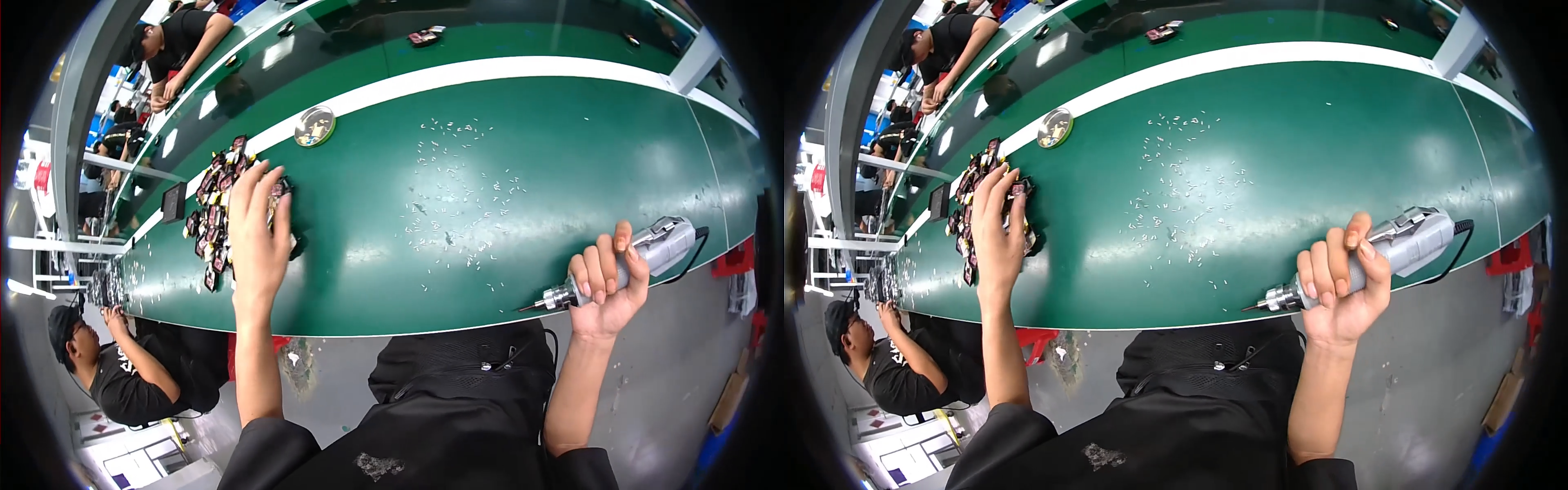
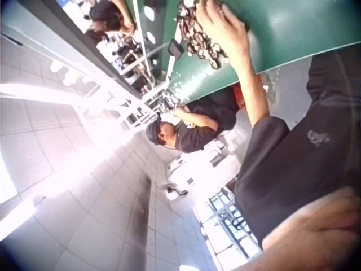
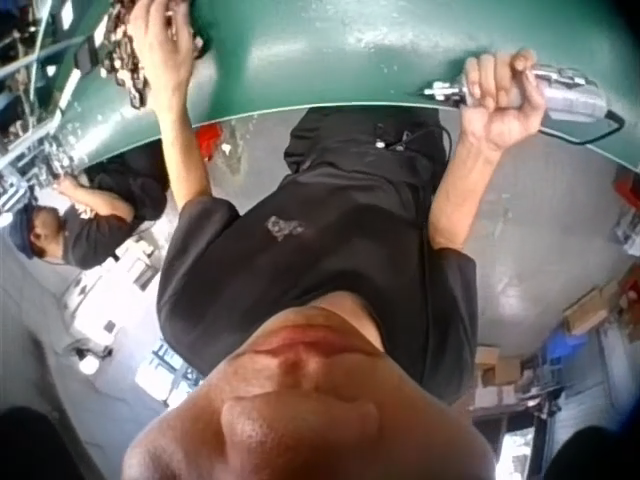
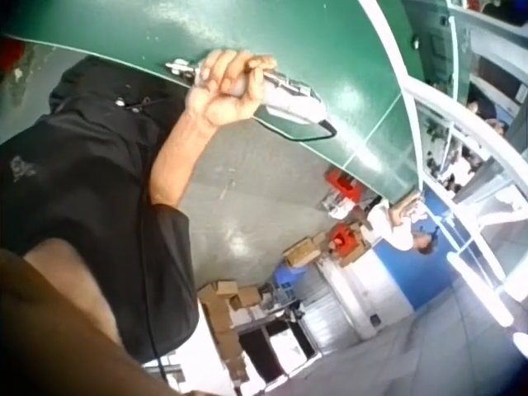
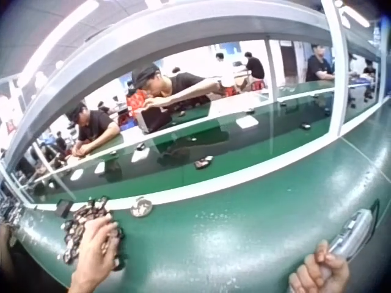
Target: Using an electric screwdriver to fasten screws into small electronic components on a factory assembly line.
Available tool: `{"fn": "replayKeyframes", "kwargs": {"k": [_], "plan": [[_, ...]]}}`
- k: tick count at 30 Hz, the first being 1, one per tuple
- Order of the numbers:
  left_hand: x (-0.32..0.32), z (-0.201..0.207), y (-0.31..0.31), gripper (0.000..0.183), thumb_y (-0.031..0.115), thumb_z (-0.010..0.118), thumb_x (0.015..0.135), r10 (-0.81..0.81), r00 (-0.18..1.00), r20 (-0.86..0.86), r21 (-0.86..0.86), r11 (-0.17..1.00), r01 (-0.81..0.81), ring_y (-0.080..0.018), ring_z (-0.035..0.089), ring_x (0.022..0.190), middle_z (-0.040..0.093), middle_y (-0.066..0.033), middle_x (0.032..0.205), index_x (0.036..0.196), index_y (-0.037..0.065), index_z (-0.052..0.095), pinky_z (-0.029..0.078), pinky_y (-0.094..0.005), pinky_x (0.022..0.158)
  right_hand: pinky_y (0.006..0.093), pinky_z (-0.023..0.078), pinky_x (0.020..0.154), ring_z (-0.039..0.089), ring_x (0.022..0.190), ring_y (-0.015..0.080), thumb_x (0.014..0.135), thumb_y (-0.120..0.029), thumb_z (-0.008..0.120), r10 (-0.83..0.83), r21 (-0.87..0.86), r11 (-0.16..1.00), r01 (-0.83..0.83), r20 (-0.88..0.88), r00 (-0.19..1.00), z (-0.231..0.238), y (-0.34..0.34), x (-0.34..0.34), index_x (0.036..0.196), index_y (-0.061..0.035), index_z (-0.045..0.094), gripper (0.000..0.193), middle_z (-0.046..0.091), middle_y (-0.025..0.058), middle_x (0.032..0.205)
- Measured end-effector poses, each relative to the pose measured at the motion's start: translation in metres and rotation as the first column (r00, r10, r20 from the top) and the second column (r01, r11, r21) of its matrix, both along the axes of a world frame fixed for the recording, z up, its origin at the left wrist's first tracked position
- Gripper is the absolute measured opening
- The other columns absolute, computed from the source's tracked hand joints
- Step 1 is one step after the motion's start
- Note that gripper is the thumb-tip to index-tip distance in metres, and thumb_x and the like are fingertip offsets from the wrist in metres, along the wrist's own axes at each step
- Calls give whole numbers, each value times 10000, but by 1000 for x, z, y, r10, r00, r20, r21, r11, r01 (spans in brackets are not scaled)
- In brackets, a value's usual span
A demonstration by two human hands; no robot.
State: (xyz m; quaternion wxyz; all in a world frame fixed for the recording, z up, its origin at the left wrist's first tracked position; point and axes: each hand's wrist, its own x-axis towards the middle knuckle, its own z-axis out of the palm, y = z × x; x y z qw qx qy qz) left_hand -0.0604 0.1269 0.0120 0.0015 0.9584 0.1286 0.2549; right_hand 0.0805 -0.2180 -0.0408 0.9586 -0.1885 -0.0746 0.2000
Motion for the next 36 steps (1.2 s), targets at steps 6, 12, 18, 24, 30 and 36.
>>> {"fn": "replayKeyframes", "kwargs": {"k": [6,12,18,24,30,36], "plan": [[77,-22,-60,231,23,675,784,-392,918,-58,-182,908,376,-281,592,906,599,-105,998,1011,18,631,497,-354,761,277,375,454,346,388,100,909,-146,452,-27,71,997,29,-32,999,-1,-9,0,888,-60,433,91,354,-6,517],[93,-34,-69,156,12,684,756,-420,900,-119,13,906,424,-249,577,790,571,-81,893,886,11,597,494,-358,664,281,383,468,355,396,101,918,-151,439,-21,98,995,23,-27,999,-3,-11,-1,897,-58,446,95,358,-5,523],[93,-28,-71,135,-22,644,777,-479,868,-133,32,873,487,-263,560,748,545,-100,830,849,-8,530,479,-368,648,267,363,467,346,390,94,936,-137,440,-15,100,995,16,-15,1000,-2,-14,-2,891,-62,421,89,348,-8,521],[51,-24,-125,52,-13,495,895,-420,904,72,-716,609,340,-213,497,654,521,-124,794,849,-16,471,418,-319,623,282,365,464,348,413,101,913,-166,439,-178,42,983,181,-67,982,-1,-6,-3,913,-55,505,129,357,-15,520],[30,-29,-184,163,132,549,939,-280,894,351,-925,-254,283,-154,504,719,522,-111,836,875,-5,491,407,-259,604,264,370,491,382,436,91,921,-148,470,-215,191,963,191,112,970,41,3,-13,933,-26,505,127,389,-12,556],[27,-38,-197,156,113,500,964,-197,868,457,-810,-495,314,-129,526,718,565,-136,850,903,-28,525,419,-241,602,268,379,499,387,436,95,914,-151,480,-233,148,966,211,150,961,46,3,-22,938,-16,503,139,395,-13,559]]}}
